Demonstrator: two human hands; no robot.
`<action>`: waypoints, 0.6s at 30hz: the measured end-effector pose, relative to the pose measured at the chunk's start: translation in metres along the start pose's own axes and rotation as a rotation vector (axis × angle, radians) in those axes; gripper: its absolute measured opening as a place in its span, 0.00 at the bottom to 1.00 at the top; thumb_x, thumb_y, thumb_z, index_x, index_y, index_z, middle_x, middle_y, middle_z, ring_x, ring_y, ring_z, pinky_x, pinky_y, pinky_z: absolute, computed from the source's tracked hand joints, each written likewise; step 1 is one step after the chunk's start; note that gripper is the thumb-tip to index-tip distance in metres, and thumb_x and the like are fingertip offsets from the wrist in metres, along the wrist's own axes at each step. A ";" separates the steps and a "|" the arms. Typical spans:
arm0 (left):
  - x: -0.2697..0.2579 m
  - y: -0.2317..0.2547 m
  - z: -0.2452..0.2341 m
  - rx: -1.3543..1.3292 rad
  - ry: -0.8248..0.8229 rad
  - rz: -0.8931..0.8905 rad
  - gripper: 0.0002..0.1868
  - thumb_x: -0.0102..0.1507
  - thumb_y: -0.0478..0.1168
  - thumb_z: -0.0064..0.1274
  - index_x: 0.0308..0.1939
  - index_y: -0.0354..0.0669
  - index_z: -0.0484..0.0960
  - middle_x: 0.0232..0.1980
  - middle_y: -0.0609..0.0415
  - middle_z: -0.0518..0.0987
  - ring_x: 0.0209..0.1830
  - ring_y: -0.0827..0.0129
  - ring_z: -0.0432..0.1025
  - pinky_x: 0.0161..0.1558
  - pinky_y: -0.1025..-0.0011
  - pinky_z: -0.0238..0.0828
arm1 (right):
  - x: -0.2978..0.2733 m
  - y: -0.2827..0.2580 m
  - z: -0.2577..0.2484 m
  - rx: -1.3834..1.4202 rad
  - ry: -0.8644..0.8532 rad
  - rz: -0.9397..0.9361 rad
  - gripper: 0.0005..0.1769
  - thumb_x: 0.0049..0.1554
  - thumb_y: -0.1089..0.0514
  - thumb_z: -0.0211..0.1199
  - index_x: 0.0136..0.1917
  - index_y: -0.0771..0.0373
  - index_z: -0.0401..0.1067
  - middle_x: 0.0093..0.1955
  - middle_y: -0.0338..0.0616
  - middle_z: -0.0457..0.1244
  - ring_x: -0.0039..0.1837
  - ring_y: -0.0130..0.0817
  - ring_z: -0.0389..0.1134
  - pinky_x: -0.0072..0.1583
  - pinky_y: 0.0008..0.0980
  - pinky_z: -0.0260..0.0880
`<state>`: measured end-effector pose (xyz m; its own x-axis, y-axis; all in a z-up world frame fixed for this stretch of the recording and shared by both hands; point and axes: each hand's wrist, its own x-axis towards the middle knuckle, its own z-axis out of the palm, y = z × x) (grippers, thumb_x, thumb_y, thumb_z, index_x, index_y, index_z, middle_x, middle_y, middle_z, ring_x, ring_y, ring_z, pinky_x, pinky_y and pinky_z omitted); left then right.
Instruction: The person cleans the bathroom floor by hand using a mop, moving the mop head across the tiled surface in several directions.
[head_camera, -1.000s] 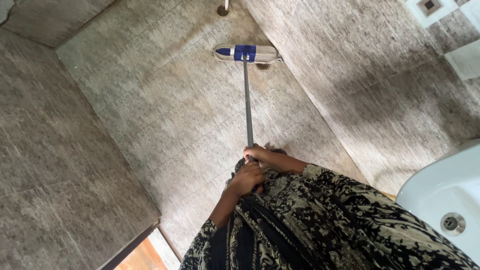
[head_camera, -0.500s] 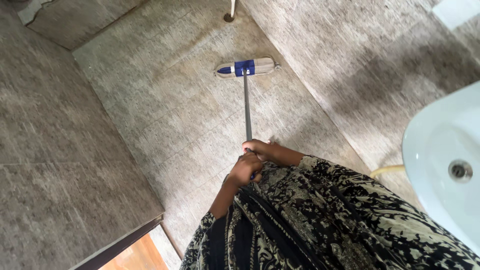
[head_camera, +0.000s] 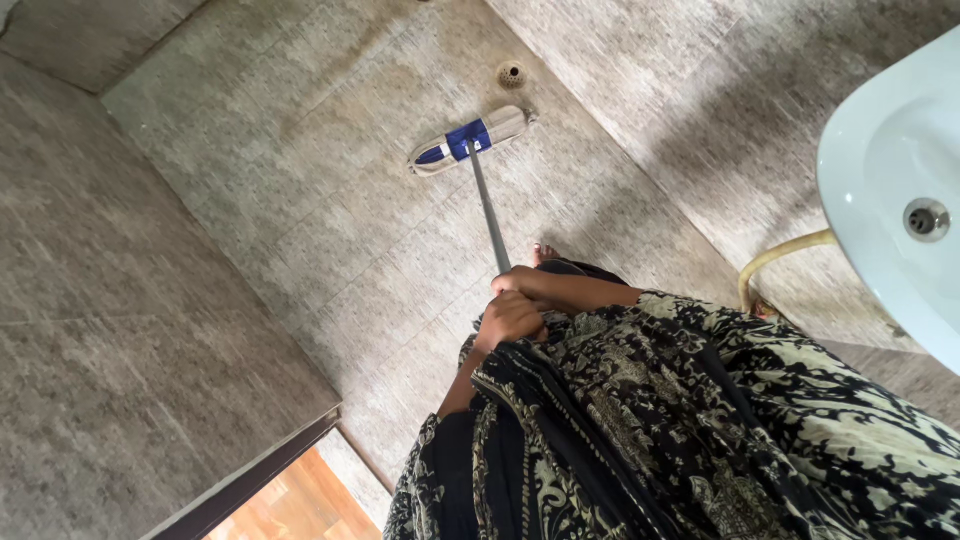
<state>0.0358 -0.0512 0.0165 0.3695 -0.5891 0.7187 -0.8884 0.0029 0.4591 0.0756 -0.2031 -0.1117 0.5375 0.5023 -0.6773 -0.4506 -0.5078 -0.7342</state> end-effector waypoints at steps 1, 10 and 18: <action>0.005 -0.004 0.001 0.038 0.006 0.011 0.16 0.64 0.33 0.62 0.23 0.45 0.74 0.31 0.54 0.81 0.33 0.67 0.78 0.41 0.68 0.78 | 0.017 0.006 -0.003 -0.082 -0.016 -0.008 0.15 0.63 0.56 0.51 0.34 0.59 0.62 0.25 0.32 0.52 0.27 0.26 0.46 0.32 0.28 0.54; 0.085 -0.045 -0.041 -0.081 0.022 0.030 0.16 0.53 0.34 0.63 0.19 0.41 0.69 0.23 0.51 0.71 0.25 0.60 0.71 0.31 0.62 0.68 | -0.010 -0.043 -0.078 -0.379 0.059 -0.811 0.08 0.53 0.63 0.62 0.39 0.63 0.63 0.28 0.38 0.58 0.31 0.22 0.56 0.35 0.26 0.58; 0.119 -0.146 -0.004 0.013 -0.079 -0.255 0.12 0.47 0.37 0.63 0.22 0.43 0.72 0.28 0.51 0.74 0.33 0.57 0.73 0.44 0.60 0.73 | 0.018 -0.089 -0.189 0.081 -0.058 -0.221 0.11 0.59 0.57 0.53 0.35 0.58 0.64 0.27 0.30 0.56 0.27 0.24 0.51 0.30 0.26 0.54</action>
<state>0.2108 -0.1184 0.0366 0.5595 -0.6310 0.5373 -0.7731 -0.1638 0.6127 0.2595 -0.2812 -0.0500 0.5883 0.6356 -0.4999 -0.3835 -0.3250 -0.8645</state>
